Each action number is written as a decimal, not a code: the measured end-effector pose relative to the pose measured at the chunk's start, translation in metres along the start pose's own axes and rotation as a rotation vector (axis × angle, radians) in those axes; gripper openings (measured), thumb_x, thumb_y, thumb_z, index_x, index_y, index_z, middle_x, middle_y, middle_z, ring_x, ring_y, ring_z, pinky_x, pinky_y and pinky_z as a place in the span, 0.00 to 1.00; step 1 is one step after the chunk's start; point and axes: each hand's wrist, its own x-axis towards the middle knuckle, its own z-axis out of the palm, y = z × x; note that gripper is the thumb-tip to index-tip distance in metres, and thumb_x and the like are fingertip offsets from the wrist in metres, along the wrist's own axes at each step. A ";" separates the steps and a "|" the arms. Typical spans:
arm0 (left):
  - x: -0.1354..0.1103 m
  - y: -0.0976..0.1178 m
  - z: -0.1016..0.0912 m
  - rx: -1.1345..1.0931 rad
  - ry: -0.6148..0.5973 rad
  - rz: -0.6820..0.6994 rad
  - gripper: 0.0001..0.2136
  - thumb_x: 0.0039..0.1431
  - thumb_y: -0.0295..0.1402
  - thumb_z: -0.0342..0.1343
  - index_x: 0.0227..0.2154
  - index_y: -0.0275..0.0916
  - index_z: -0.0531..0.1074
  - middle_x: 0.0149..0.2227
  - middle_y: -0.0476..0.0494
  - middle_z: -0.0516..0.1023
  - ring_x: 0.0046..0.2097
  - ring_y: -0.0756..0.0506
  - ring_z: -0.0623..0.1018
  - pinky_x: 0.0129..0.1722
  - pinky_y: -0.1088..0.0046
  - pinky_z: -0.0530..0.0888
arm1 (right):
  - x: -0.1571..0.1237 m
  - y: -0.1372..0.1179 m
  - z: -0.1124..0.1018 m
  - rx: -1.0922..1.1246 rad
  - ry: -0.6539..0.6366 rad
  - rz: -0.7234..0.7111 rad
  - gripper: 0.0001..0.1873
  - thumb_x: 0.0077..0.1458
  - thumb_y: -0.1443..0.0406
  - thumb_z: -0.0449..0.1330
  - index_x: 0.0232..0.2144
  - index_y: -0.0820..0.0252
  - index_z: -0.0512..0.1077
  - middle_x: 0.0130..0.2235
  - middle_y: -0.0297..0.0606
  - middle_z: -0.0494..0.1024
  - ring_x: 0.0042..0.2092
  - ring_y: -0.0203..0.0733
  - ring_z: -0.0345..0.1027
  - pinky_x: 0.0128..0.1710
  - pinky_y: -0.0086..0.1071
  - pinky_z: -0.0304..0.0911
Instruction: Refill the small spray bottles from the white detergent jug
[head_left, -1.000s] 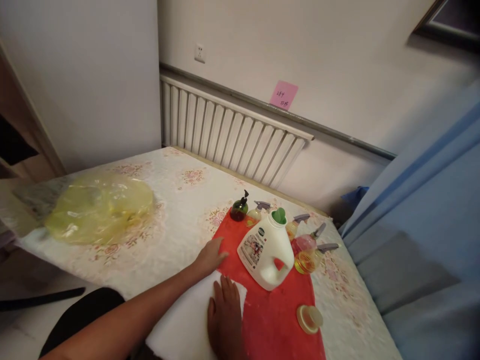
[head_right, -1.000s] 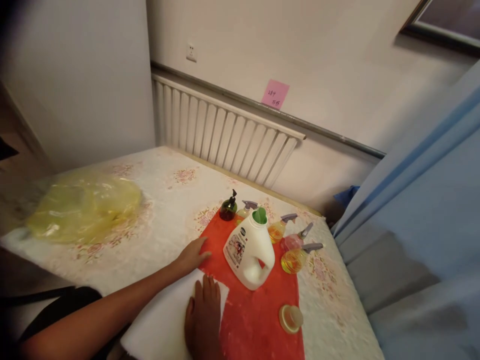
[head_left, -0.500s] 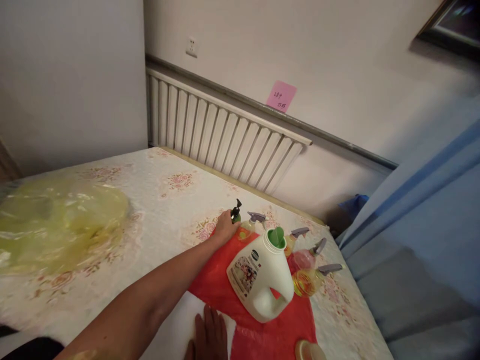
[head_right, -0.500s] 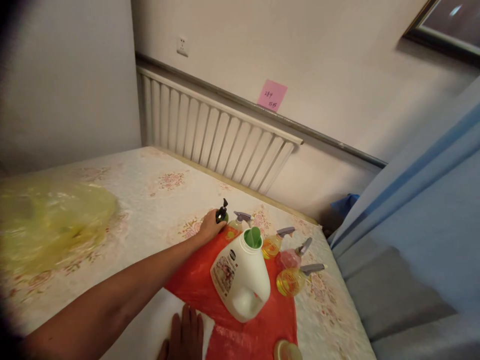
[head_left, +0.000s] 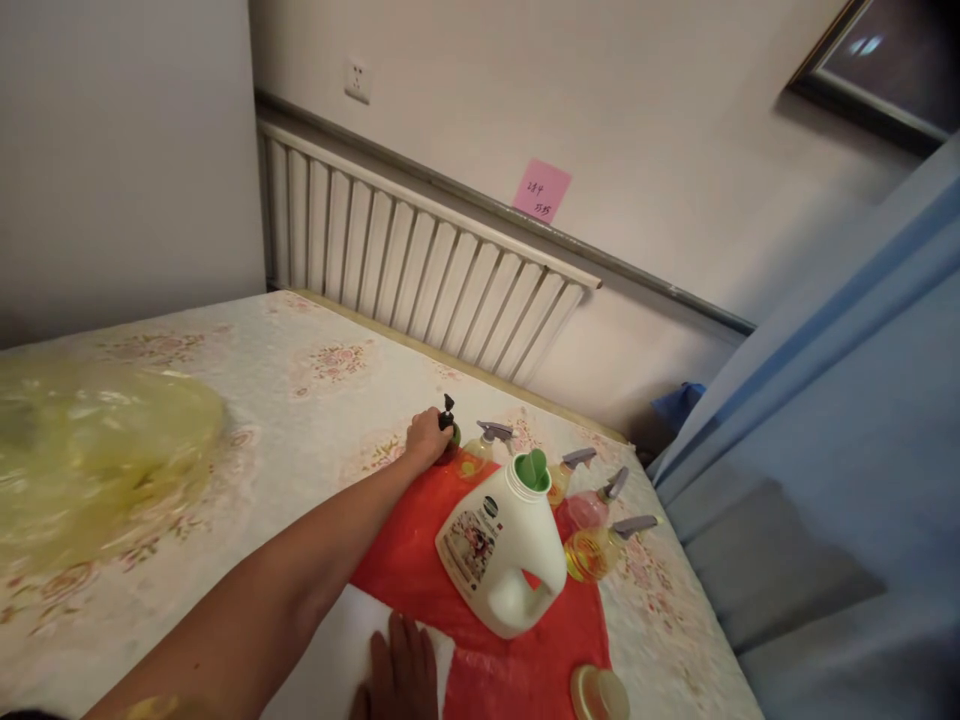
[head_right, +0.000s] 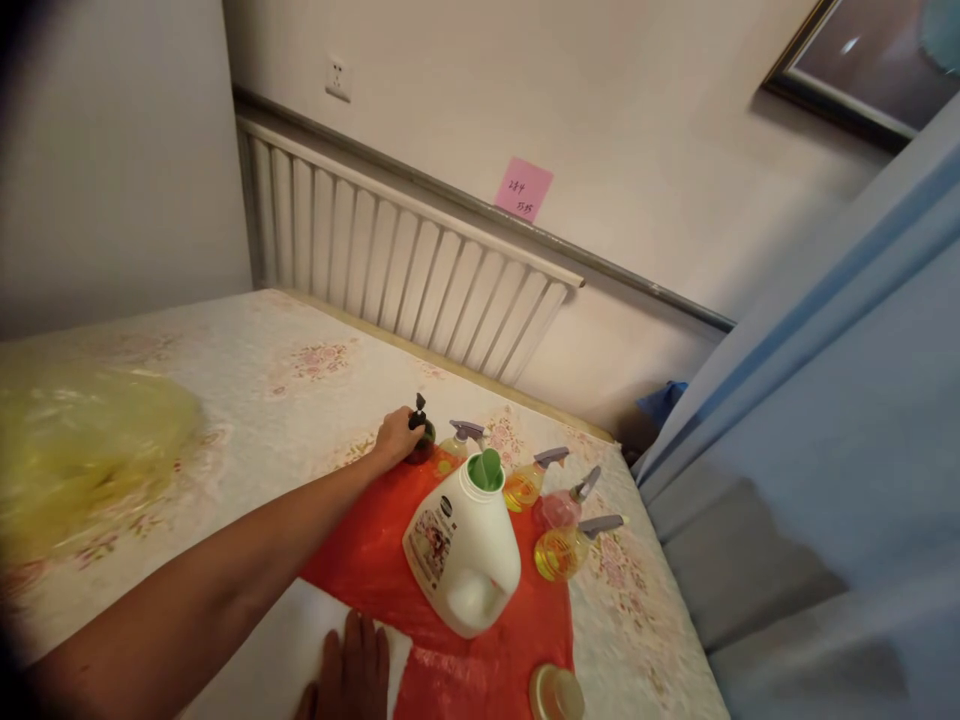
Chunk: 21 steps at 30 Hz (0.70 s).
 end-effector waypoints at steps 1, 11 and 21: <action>-0.003 -0.002 -0.003 0.008 -0.005 0.005 0.11 0.60 0.36 0.55 0.44 0.39 0.70 0.46 0.37 0.78 0.52 0.39 0.74 0.45 0.67 0.69 | 0.001 -0.001 -0.002 -0.008 -0.024 0.007 0.22 0.56 0.62 0.58 0.53 0.51 0.73 0.57 0.44 0.76 0.59 0.60 0.68 0.57 0.58 0.65; -0.019 -0.004 -0.021 0.102 -0.053 0.110 0.12 0.56 0.33 0.57 0.43 0.37 0.69 0.49 0.35 0.74 0.53 0.38 0.73 0.47 0.67 0.69 | 0.011 -0.010 -0.017 -0.033 -0.052 0.001 0.23 0.55 0.69 0.55 0.53 0.52 0.73 0.58 0.42 0.76 0.60 0.56 0.68 0.57 0.57 0.66; -0.020 -0.002 -0.027 0.161 -0.042 0.118 0.14 0.56 0.35 0.57 0.43 0.34 0.71 0.48 0.31 0.75 0.53 0.35 0.73 0.48 0.64 0.71 | 0.012 -0.007 -0.023 -0.082 -0.119 -0.049 0.23 0.56 0.69 0.56 0.55 0.54 0.71 0.58 0.45 0.75 0.61 0.55 0.67 0.57 0.56 0.68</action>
